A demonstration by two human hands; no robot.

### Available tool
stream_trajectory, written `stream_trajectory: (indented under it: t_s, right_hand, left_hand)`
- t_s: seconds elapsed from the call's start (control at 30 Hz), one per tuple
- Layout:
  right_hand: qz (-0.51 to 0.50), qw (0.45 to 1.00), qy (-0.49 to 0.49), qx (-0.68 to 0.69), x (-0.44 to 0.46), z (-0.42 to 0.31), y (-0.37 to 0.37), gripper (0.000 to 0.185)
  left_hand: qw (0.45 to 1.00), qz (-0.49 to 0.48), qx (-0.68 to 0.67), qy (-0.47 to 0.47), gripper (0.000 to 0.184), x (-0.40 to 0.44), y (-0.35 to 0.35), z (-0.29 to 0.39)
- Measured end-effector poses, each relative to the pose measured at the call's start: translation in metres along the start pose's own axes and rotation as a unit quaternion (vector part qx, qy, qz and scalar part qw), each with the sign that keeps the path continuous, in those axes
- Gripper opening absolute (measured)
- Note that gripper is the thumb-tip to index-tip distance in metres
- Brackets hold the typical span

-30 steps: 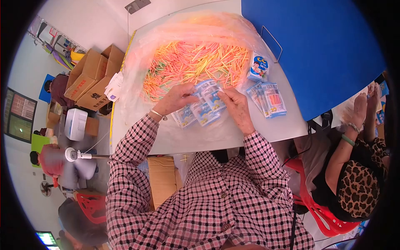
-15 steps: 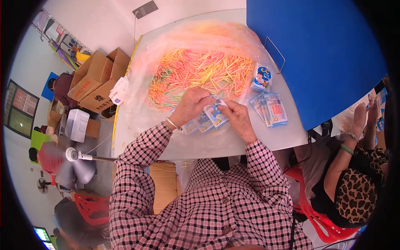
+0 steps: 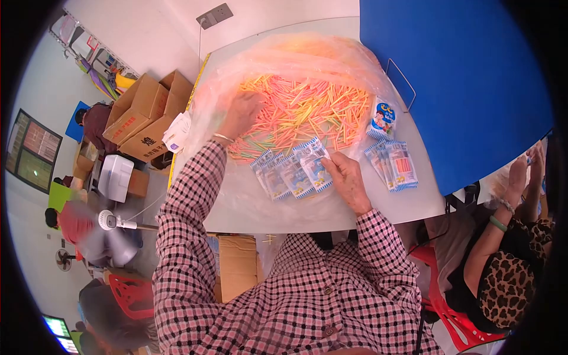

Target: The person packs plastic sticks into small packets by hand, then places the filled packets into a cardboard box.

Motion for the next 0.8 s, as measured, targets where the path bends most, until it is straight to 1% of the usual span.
stream_trajectory:
  t_s: [0.03,0.07,0.13,0.17,0.27,0.3,0.37,0.4,0.5,0.53,0.6,0.67,0.7,0.77,0.8]
  right_hand:
    - [0.001,1.0,0.001,-0.009,0.001,0.001,0.0,0.014]
    - [0.002,1.0,0.002,-0.017,0.001,0.003,0.0,0.014]
    - [-0.001,1.0,-0.005,-0.015,0.0,0.008,-0.001,0.014]
    - [-0.004,1.0,-0.012,-0.015,0.001,0.011,-0.001,0.015]
    - [-0.01,0.999,-0.023,-0.026,0.001,0.016,-0.002,0.016]
    - [-0.013,0.999,-0.028,-0.035,0.0,0.018,-0.002,0.016]
    - [-0.016,0.998,-0.032,-0.046,0.0,0.02,-0.003,0.016]
    - [-0.006,0.999,-0.018,-0.038,0.001,0.02,-0.003,0.014]
    - [0.016,1.0,0.008,-0.021,0.002,0.016,-0.003,0.013]
    - [0.003,0.999,0.0,-0.033,0.001,0.017,-0.005,0.013]
    - [-0.023,0.998,-0.016,-0.056,0.001,0.017,-0.009,0.018]
    - [-0.024,0.998,-0.016,-0.059,0.0,0.02,-0.01,0.019]
    - [-0.024,0.998,-0.016,-0.062,0.0,0.021,-0.01,0.019]
    - [-0.022,0.997,-0.013,-0.066,0.001,0.021,-0.01,0.019]
    - [-0.01,0.998,-0.011,-0.057,0.002,0.019,-0.01,0.015]
  left_hand:
    - [1.0,0.0,0.002,-0.001,0.021,-0.002,-0.004,-0.015]
    - [0.996,-0.032,0.083,-0.006,0.023,-0.004,-0.01,-0.026]
    - [0.965,-0.095,0.243,-0.013,0.032,-0.004,-0.019,-0.039]
    - [0.965,-0.094,0.243,-0.013,0.032,-0.002,-0.021,-0.042]
    - [0.948,-0.082,0.304,-0.056,0.04,0.007,-0.032,-0.039]
    - [0.948,-0.081,0.303,-0.056,0.04,0.01,-0.034,-0.04]
    - [0.946,-0.117,0.297,-0.06,0.038,0.015,-0.04,-0.043]
    - [0.944,-0.135,0.294,-0.063,0.038,0.017,-0.043,-0.045]
    - [0.939,-0.135,0.308,-0.071,0.035,0.021,-0.048,-0.048]
    - [0.936,-0.135,0.316,-0.076,0.034,0.023,-0.05,-0.048]
    - [0.937,-0.136,0.312,-0.072,0.032,0.024,-0.055,-0.051]
    - [0.939,-0.142,0.307,-0.062,0.03,0.022,-0.06,-0.055]
    - [0.939,-0.141,0.307,-0.062,0.03,0.021,-0.061,-0.055]
    - [0.944,-0.107,0.309,-0.054,0.027,0.02,-0.059,-0.054]
    - [0.946,-0.089,0.309,-0.05,0.026,0.02,-0.058,-0.053]
Point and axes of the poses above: each hand's wrist, its own x-axis towards the middle knuckle, its own y-axis out of the back of the hand, z = x × y, the point moved 8 cm from there along x, towards the middle knuckle, and after that the axes turned 12 degrees about x, right-handed, at the moved point
